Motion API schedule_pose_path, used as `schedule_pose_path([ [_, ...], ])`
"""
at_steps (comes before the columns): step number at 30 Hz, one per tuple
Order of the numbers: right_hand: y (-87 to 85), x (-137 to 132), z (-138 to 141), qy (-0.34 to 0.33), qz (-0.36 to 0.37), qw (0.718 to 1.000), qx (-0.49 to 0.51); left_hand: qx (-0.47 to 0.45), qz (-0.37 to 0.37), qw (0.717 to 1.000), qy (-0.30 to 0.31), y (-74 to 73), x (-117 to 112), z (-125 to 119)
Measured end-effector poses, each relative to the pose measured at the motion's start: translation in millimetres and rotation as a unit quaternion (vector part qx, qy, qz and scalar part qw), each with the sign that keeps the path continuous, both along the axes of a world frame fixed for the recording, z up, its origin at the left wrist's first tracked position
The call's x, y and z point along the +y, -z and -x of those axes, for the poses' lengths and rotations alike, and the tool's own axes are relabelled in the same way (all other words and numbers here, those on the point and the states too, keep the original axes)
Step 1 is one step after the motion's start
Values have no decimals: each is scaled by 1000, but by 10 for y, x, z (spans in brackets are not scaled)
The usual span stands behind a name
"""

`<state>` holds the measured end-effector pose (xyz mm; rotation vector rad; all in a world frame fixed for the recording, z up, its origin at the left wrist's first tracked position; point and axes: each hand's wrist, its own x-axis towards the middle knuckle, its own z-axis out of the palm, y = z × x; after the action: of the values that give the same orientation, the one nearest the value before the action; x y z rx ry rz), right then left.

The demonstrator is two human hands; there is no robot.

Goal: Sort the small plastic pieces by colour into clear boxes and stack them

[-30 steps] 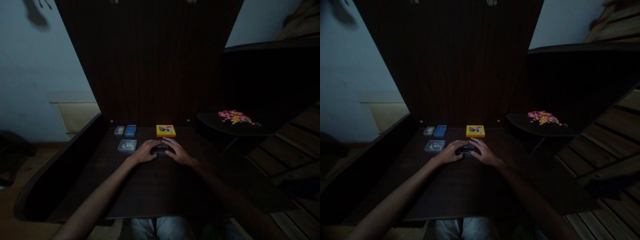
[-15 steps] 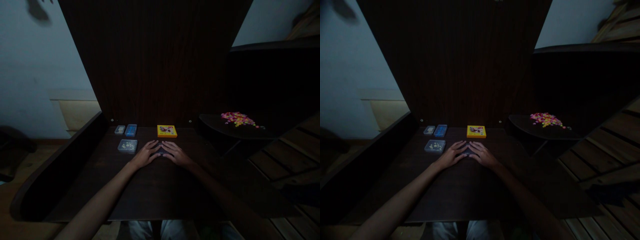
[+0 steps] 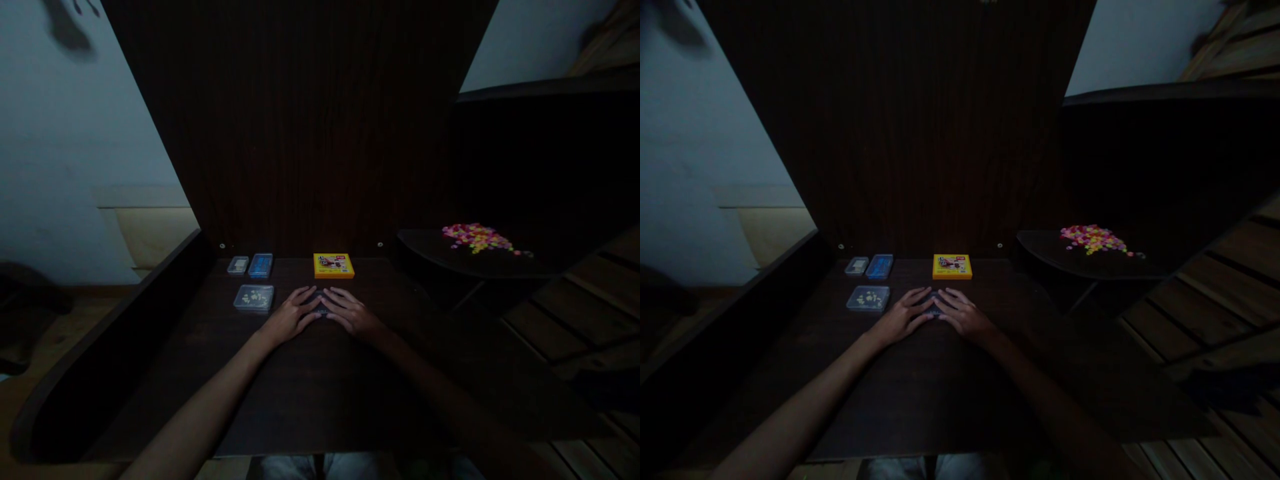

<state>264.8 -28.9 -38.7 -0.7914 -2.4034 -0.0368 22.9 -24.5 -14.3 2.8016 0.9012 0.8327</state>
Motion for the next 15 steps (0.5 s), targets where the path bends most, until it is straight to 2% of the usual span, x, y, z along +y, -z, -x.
schedule_pose_path([
  [15, -5, -14, 16, 8, -11, 1000, -10, 73, -68, 995, -6, 5, 23, 2],
])
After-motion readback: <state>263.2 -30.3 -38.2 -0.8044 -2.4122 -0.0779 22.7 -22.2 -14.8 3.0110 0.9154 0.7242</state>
